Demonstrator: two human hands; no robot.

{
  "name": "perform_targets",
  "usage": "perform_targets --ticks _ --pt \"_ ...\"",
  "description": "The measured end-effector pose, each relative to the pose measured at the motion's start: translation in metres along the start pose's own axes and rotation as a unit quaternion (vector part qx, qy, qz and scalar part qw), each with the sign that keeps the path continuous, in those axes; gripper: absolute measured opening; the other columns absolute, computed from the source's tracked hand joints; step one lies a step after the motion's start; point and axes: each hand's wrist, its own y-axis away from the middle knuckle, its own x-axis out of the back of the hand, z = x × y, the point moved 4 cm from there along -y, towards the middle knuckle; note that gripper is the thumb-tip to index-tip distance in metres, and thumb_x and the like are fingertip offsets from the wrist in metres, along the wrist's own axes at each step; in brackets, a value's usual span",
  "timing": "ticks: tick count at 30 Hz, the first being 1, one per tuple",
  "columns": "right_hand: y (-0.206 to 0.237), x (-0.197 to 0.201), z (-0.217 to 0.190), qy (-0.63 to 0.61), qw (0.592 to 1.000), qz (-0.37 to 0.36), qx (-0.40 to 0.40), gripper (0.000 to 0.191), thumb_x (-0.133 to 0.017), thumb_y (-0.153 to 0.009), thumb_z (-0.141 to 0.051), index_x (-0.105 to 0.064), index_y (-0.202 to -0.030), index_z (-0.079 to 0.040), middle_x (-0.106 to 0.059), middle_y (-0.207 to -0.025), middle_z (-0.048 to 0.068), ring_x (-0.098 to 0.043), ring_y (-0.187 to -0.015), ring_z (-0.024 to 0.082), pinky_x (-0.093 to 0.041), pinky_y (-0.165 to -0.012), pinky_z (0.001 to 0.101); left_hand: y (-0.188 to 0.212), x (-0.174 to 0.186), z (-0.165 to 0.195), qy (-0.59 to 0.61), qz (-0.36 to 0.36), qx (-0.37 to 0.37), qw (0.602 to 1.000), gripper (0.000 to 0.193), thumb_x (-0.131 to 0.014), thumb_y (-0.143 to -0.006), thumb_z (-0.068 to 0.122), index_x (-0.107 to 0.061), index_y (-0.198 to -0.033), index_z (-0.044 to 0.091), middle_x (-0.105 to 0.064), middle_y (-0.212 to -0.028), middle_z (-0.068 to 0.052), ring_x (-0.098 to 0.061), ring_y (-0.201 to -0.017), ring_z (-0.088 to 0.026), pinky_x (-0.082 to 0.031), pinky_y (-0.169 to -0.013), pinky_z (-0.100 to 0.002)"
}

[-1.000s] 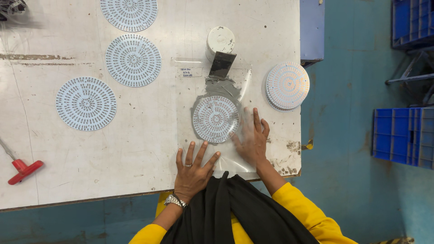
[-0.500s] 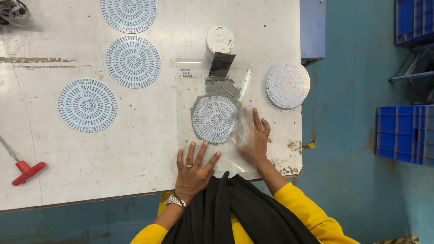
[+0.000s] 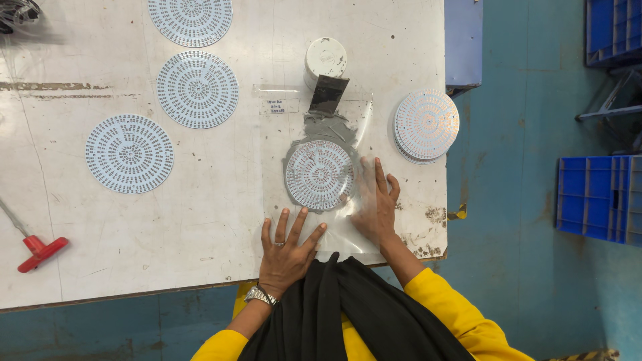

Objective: The person spreads a gray paste onto a circular perforated disc using a metal spatula, then places a clear plastic sheet over it and presses down to adhere. The person repeats this process with multiple discs, stacking the finished units on the table.

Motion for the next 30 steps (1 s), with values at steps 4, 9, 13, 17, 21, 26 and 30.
perform_targets --ticks 4,9,13,17,21,26,30 --pt "0.0001 -0.0014 0.0016 -0.004 1.000 -0.013 -0.004 0.083 -0.068 -0.063 -0.007 -0.050 -0.143 -0.001 -0.034 -0.165 0.013 -0.017 -0.157 0.030 -0.017 -0.118 0.0525 -0.0005 0.0011 0.0006 -0.001 -0.004 0.000 1.000 0.055 -0.065 -0.095 0.043 -0.053 -0.148 0.038 -0.031 -0.165 -0.009 -0.019 -0.153 -0.036 -0.019 -0.118 -0.066" --pt "-0.0004 -0.0020 0.0013 0.001 1.000 -0.007 -0.004 0.082 -0.067 -0.066 -0.006 -0.049 -0.146 -0.001 -0.034 -0.165 0.013 -0.018 -0.158 0.030 -0.017 -0.118 0.0526 -0.0007 0.0010 0.0009 -0.002 -0.006 0.000 1.000 0.055 -0.064 -0.095 0.043 -0.053 -0.149 0.038 -0.030 -0.165 -0.009 -0.019 -0.153 -0.036 -0.019 -0.118 -0.066" --pt "0.0001 -0.0027 0.0017 0.004 1.000 -0.005 -0.003 0.081 -0.068 -0.068 -0.008 -0.050 -0.146 -0.001 -0.036 -0.164 0.013 -0.018 -0.157 0.030 -0.018 -0.118 0.0529 -0.0004 0.0002 0.0007 -0.002 -0.005 0.000 1.000 0.055 -0.064 -0.095 0.043 -0.053 -0.148 0.038 -0.030 -0.165 -0.009 -0.019 -0.153 -0.036 -0.019 -0.118 -0.067" --pt "0.0013 -0.0017 0.0020 -0.005 1.000 0.014 0.013 0.076 -0.070 -0.074 -0.012 -0.050 -0.145 0.000 -0.036 -0.164 0.014 -0.018 -0.158 0.030 -0.018 -0.118 0.0539 0.0011 -0.0022 0.0006 -0.003 -0.008 0.000 1.000 0.055 -0.065 -0.095 0.044 -0.052 -0.148 0.038 -0.030 -0.166 -0.009 -0.018 -0.153 -0.036 -0.019 -0.118 -0.066" --pt "0.0020 -0.0017 0.0020 -0.005 0.999 0.026 0.023 0.070 -0.073 -0.082 -0.021 -0.051 -0.145 0.000 -0.038 -0.163 0.014 -0.017 -0.158 0.030 -0.019 -0.117 0.0541 0.0017 -0.0055 0.0004 0.003 -0.001 -0.002 1.000 0.055 -0.064 -0.095 0.047 -0.052 -0.149 0.040 -0.029 -0.166 -0.009 -0.017 -0.153 -0.035 -0.019 -0.118 -0.067" --pt "0.0022 0.0007 0.0010 -0.005 0.998 0.049 0.030 0.065 -0.074 -0.088 -0.029 -0.053 -0.144 -0.003 -0.042 -0.163 0.013 -0.021 -0.158 0.028 -0.019 -0.118 0.0521 0.0019 -0.0060 0.0001 -0.002 -0.008 -0.001 1.000 0.055 -0.064 -0.095 0.046 -0.052 -0.148 0.040 -0.029 -0.166 -0.009 -0.017 -0.154 -0.035 -0.019 -0.118 -0.066" --pt "0.0010 0.0021 0.0009 -0.015 0.998 0.048 0.022 0.069 -0.075 -0.088 -0.032 -0.052 -0.144 0.000 -0.043 -0.162 0.011 -0.024 -0.157 0.029 -0.019 -0.118 0.0524 0.0000 -0.0036 0.0007 0.001 -0.005 0.000 1.000 0.053 -0.064 -0.096 0.045 -0.053 -0.148 0.039 -0.029 -0.166 -0.009 -0.017 -0.153 -0.035 -0.020 -0.118 -0.067"
